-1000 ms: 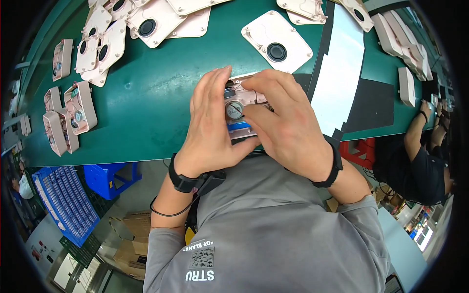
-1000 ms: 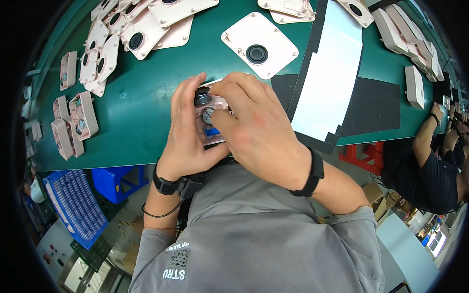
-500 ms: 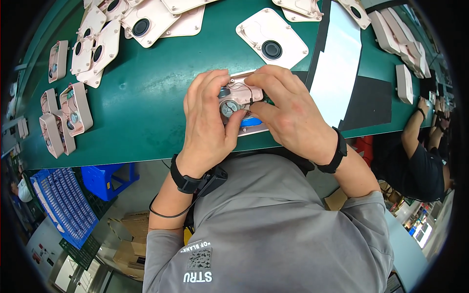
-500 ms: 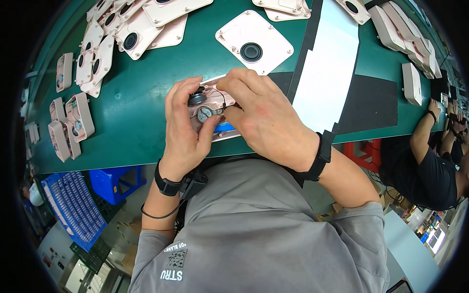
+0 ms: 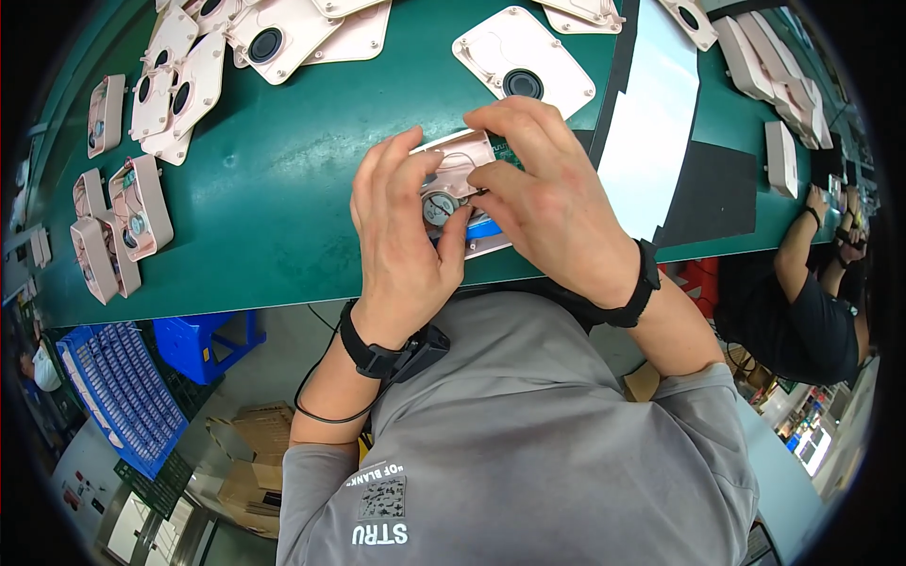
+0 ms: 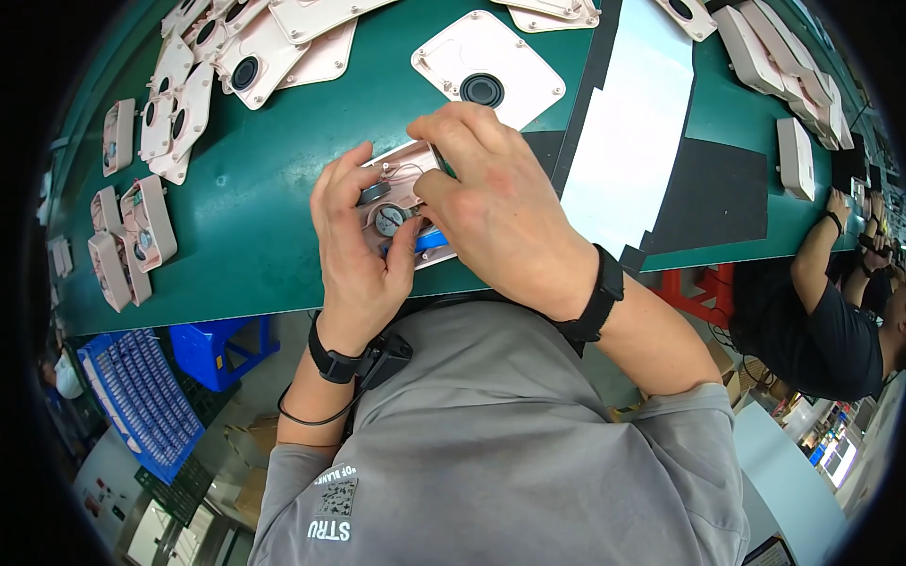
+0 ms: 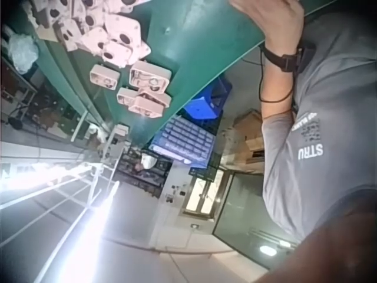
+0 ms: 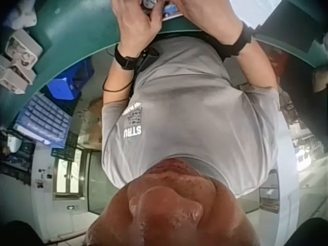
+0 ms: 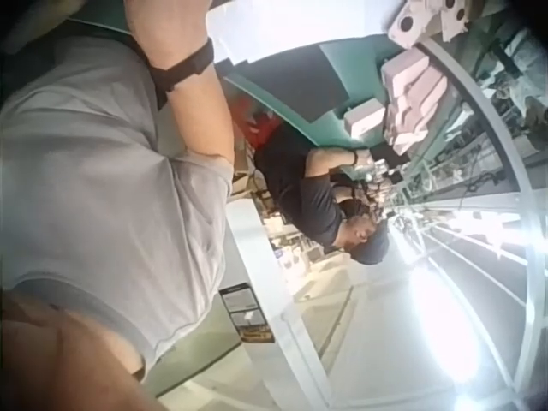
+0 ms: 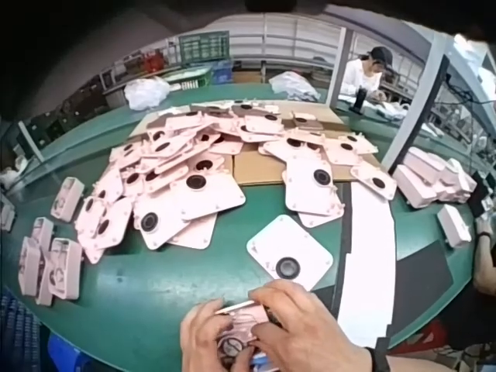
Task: Assembling electronic devices by placing components into plastic housings and applying stickers.
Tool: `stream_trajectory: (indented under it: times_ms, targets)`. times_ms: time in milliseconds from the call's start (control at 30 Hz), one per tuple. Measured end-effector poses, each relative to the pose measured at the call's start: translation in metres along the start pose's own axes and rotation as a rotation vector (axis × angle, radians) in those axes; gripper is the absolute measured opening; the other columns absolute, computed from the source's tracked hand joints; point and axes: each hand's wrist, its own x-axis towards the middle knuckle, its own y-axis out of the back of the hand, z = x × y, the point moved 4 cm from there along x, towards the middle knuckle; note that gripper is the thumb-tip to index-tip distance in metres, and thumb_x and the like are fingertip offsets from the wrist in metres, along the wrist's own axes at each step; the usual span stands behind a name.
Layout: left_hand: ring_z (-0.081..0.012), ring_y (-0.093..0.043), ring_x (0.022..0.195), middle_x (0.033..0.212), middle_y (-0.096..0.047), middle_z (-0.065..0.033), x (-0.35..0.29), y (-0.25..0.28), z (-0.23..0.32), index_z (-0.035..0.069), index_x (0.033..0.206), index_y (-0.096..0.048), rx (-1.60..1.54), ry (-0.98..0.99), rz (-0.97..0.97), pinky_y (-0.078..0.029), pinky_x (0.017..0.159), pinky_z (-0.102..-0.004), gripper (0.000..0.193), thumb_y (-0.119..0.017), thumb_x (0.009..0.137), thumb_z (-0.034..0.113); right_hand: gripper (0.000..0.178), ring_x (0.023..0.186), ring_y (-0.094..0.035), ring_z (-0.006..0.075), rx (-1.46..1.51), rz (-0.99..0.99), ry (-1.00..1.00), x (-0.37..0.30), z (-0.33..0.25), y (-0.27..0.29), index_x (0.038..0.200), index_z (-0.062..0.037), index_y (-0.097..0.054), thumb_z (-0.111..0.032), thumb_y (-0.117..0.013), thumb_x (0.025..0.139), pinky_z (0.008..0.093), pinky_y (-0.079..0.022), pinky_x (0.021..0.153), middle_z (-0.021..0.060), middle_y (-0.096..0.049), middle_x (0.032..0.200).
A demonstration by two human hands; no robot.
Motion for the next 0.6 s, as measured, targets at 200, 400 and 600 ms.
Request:
stream_trajectory:
  times_ms: [200, 400, 600]
  targets:
    - [-0.0465, -0.044, 0.144, 0.153, -0.051, -0.0206, 0.001, 0.002, 0.003, 0.009, 0.139, -0.054, 0.1, -0.061, -0.017, -0.034, 0.116, -0.0575, 0.059, -0.078, 0.085, 0.004, 0.023, 0.133, -0.055, 0.0382, -0.041, -0.019, -0.048, -0.002, 0.003, -0.006, 0.098, -0.0013, -0.076, 0.001, -0.082, 0.075, 0.0474, -0.051, 0.106, 0.0147, -0.061, 0.137]
    - [-0.0493, -0.043, 0.145, 0.156, -0.05, -0.0211, 0.0, 0.003, 0.002, 0.011, 0.135, -0.06, 0.081, -0.012, -0.051, -0.034, 0.117, -0.0584, 0.053, -0.078, 0.085, 0.004, 0.018, 0.134, -0.055, 0.038, 0.259, -0.019, -0.165, -0.012, 0.018, 0.031, 0.097, 0.0005, -0.077, 0.0, -0.081, 0.079, 0.0454, -0.05, 0.108, 0.0158, -0.06, 0.141]
    - [-0.0505, -0.044, 0.144, 0.156, -0.052, -0.0201, 0.002, 0.001, 0.002, 0.014, 0.122, -0.074, 0.07, -0.06, 0.0, -0.036, 0.117, -0.0582, 0.038, -0.078, 0.086, 0.004, 0.016, 0.135, -0.055, 0.0388, 0.155, -0.038, -0.122, -0.022, 0.007, 0.036, 0.096, 0.0007, -0.077, 0.001, -0.08, 0.079, 0.0439, -0.049, 0.108, 0.0186, -0.059, 0.143]
